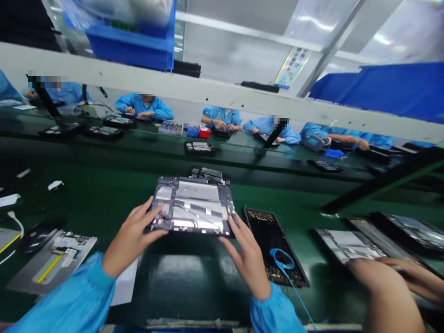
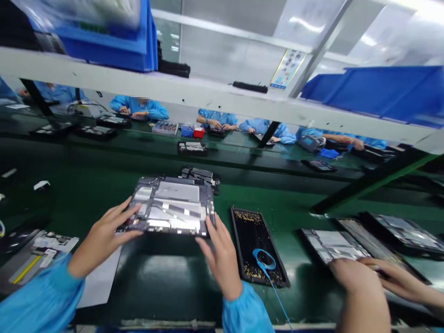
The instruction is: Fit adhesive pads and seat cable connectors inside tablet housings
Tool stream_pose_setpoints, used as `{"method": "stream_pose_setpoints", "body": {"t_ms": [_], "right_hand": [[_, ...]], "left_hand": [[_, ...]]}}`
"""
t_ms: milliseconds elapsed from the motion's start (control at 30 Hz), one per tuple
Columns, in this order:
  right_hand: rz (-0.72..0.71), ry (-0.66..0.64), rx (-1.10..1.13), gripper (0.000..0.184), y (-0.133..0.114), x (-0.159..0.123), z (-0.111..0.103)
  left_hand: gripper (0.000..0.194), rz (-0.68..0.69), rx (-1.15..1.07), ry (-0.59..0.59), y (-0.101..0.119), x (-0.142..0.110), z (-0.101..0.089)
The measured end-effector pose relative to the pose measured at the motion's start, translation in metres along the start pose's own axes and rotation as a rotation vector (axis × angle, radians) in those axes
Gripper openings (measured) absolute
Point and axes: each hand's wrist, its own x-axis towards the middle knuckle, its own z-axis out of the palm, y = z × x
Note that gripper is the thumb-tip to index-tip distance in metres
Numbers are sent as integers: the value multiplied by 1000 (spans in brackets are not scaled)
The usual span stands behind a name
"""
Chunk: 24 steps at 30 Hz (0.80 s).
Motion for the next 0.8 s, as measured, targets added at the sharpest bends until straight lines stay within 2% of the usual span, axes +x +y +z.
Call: {"method": "stream_pose_setpoints", "body": {"t_ms": [100, 200, 267, 333, 400, 500, 567, 633, 700, 800], "right_hand": [[31, 6, 44, 56, 28, 45, 33], [115, -57, 57, 56, 42, 59, 55], [149, -90, 70, 61, 44, 63, 58], [201, -114, 94, 66, 47, 78, 53], [355, -143, 101, 63, 58, 111, 46], [638, -205, 71, 46, 97, 178, 48], [789, -286, 48, 39, 129, 214, 61], [937, -392, 36, 36, 156, 234, 81], [1054, -486, 38, 36, 175, 240, 104], [1128, -564, 57, 36, 188, 240, 136]], "left_hand": [[70, -101, -48, -55, -26, 60, 15], [75, -123, -77, -81, -45, 86, 28], [81, -88, -96, -99, -56, 92, 28], [90, -97, -204, -110, -67, 101, 19], [89, -216, -398, -83, -80, 122, 9], [78, -437, -592, -37, -102, 175, 6], [70, -519, -627, -94, -115, 215, 20], [55, -600, -676, -198, -124, 250, 44], [40, -657, -720, -290, -127, 276, 72], [36, -690, -777, -321, -128, 301, 111]]}}
